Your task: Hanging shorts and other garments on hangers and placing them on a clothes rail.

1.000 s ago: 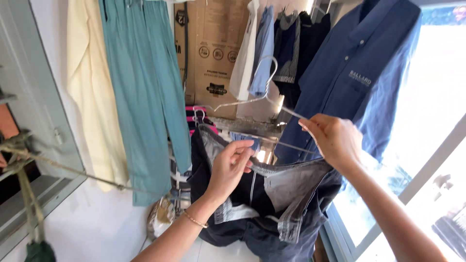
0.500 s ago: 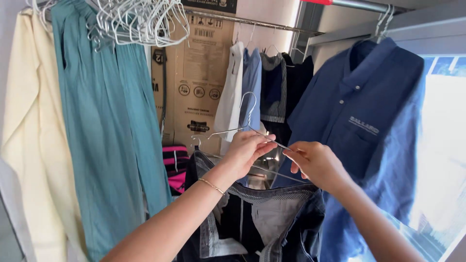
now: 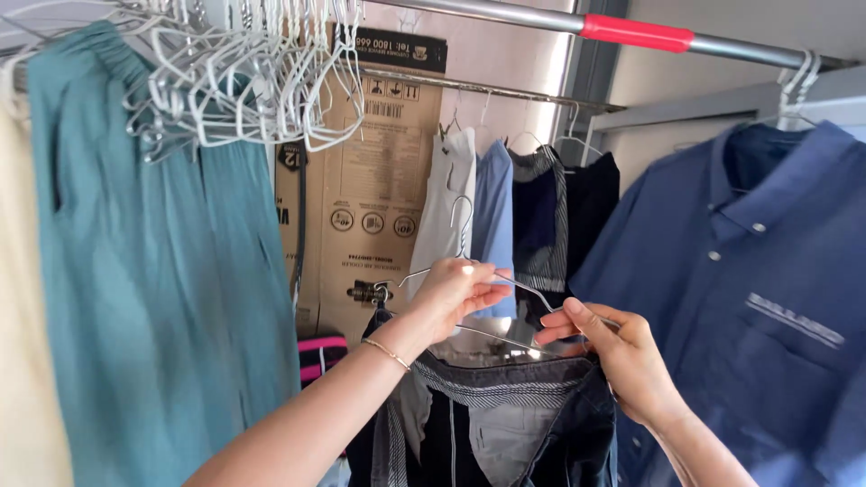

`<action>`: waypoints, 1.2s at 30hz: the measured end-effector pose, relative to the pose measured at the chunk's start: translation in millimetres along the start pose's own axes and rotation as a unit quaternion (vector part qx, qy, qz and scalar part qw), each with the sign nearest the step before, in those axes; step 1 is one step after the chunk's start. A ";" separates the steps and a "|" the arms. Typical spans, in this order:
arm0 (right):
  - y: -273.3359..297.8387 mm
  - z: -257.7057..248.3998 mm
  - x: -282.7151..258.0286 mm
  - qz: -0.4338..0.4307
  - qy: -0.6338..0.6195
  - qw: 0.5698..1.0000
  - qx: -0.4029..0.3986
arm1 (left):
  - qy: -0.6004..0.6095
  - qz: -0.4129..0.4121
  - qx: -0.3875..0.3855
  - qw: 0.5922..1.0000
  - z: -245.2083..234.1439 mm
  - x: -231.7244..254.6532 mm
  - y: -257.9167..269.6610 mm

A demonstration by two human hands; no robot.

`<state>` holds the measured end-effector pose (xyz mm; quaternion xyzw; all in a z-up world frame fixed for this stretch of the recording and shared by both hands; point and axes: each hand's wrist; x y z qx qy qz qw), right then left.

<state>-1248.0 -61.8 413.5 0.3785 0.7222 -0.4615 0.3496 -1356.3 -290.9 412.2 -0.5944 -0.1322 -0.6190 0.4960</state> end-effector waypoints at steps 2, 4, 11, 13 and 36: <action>-26.1 -0.4 2.4 -0.013 0.008 1.000 0.016 | -0.026 -0.003 -0.013 1.000 -12.9 14.2 -14.9; -49.8 0.9 0.5 -0.023 0.013 0.999 0.028 | -0.052 -0.008 -0.022 0.998 -28.5 20.7 -30.5; -144.0 -9.4 -25.8 -0.043 -0.006 0.998 0.045 | -0.187 0.042 -0.004 0.981 -82.9 41.3 -83.5; -170.6 -17.7 -35.1 -0.042 -0.024 0.998 0.038 | -0.237 0.077 0.009 0.969 -91.3 41.3 -86.6; -417.2 0.6 -54.4 -0.239 -0.105 0.961 0.091 | -0.357 0.084 0.302 0.880 -205.2 -38.7 -87.8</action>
Point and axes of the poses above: each hand's wrist, its own y-axis away from the middle knuckle, its own z-axis out of the palm, x = y × z, and after that the axes turned 13 degrees about -x, right-handed
